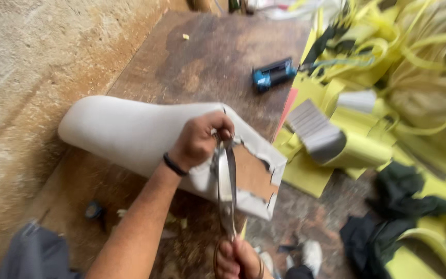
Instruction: The person covers a curved furniture frame with light gray fabric, using a pneumatic staple gun to secure the material. They smooth and fold the fabric, then trim excess with scissors.
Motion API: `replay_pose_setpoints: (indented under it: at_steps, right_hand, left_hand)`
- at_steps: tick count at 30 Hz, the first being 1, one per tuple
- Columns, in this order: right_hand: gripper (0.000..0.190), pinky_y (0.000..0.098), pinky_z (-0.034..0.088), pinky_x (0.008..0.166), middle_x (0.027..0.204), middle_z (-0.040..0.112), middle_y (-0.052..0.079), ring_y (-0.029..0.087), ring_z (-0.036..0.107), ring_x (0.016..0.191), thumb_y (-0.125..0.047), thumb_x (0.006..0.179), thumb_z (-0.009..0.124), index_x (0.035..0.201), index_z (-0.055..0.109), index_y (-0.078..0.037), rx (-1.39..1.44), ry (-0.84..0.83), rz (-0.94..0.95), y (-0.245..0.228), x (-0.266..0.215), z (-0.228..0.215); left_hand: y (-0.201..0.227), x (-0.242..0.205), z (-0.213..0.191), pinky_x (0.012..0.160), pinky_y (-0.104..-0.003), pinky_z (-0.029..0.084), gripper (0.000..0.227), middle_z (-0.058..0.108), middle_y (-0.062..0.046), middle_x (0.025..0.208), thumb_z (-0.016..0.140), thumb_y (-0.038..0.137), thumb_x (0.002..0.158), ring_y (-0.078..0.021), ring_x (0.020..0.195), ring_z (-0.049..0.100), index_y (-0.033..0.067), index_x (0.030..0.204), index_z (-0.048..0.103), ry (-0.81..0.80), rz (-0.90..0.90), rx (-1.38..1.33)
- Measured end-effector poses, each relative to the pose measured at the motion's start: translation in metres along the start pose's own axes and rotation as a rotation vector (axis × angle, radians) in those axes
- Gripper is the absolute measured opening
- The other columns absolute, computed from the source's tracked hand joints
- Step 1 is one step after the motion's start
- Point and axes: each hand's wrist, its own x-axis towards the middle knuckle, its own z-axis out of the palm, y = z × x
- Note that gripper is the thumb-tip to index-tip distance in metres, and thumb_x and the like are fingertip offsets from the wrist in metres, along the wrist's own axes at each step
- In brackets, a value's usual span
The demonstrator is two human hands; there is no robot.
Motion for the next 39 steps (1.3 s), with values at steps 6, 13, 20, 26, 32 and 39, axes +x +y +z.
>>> replay_pose_setpoints:
  at_steps: [6, 13, 20, 26, 32, 39]
  right_hand:
    - [0.035, 0.0268, 0.033, 0.050, 0.063, 0.047, -0.006, 0.006, 0.045, 0.056, -0.037, 0.090, 0.077, 0.081, 0.060, -0.008, -1.138, 0.440, 0.196, -0.121, -0.106, -0.056]
    - [0.042, 0.0284, 0.033, 0.046, 0.060, 0.051, 0.000, 0.011, 0.044, 0.052, -0.037, 0.081, 0.084, 0.087, 0.065, 0.000, -1.193, 0.600, 0.308, -0.255, -0.143, -0.045]
    - [0.043, 0.0261, 0.040, 0.047, 0.060, 0.052, -0.002, 0.008, 0.048, 0.053, -0.045, 0.080, 0.082, 0.082, 0.065, -0.005, -1.744, 0.192, 0.680, -0.395, -0.023, 0.042]
    - [0.041, 0.0264, 0.038, 0.044, 0.056, 0.053, -0.003, 0.008, 0.049, 0.049, -0.044, 0.082, 0.079, 0.081, 0.063, -0.006, -1.702, -0.055, 0.922, -0.439, 0.041, 0.057]
    - [0.043, 0.0262, 0.041, 0.047, 0.061, 0.055, -0.003, 0.008, 0.051, 0.053, -0.042, 0.085, 0.081, 0.082, 0.062, -0.004, -1.640, -0.267, 0.936, -0.448, 0.077, 0.042]
    - [0.043, 0.0248, 0.042, 0.048, 0.067, 0.055, -0.002, 0.007, 0.053, 0.057, -0.043, 0.085, 0.081, 0.084, 0.060, -0.005, -1.371, -0.387, 0.923, -0.457, 0.099, 0.010]
  left_hand:
    - [0.041, -0.058, 0.070, 0.067, -0.040, 0.056, 0.007, 0.070, -0.011, 0.080, 0.068, 0.003, 0.087, -0.0285, 0.077, 0.068, 0.0069, 0.082, 0.066, 0.092, -0.003, 0.498]
    - [0.023, -0.081, 0.156, 0.075, -0.032, 0.062, 0.042, 0.076, -0.009, 0.100, 0.068, 0.037, 0.094, -0.0219, 0.091, 0.076, 0.0030, 0.119, 0.063, 0.397, -0.609, -0.109]
    - [-0.029, 0.004, 0.212, 0.071, -0.032, 0.063, 0.051, 0.077, -0.015, 0.089, 0.079, 0.040, 0.089, -0.0203, 0.079, 0.076, -0.0067, 0.101, 0.060, 1.281, -0.677, -0.117]
    - [-0.026, 0.020, 0.198, 0.055, -0.030, 0.056, 0.023, 0.074, -0.006, 0.069, 0.072, 0.026, 0.093, -0.0153, 0.058, 0.072, 0.0029, 0.095, 0.075, 1.494, -0.833, 0.447]
    - [-0.024, 0.028, 0.204, 0.053, -0.031, 0.054, 0.026, 0.071, -0.003, 0.060, 0.066, 0.027, 0.097, -0.0142, 0.054, 0.071, 0.0062, 0.084, 0.075, 1.478, -0.978, 0.361]
    - [-0.039, 0.026, 0.211, 0.049, -0.029, 0.047, 0.028, 0.067, -0.001, 0.063, 0.066, 0.028, 0.098, -0.0125, 0.053, 0.063, 0.0045, 0.084, 0.071, 1.635, -0.824, 0.173]
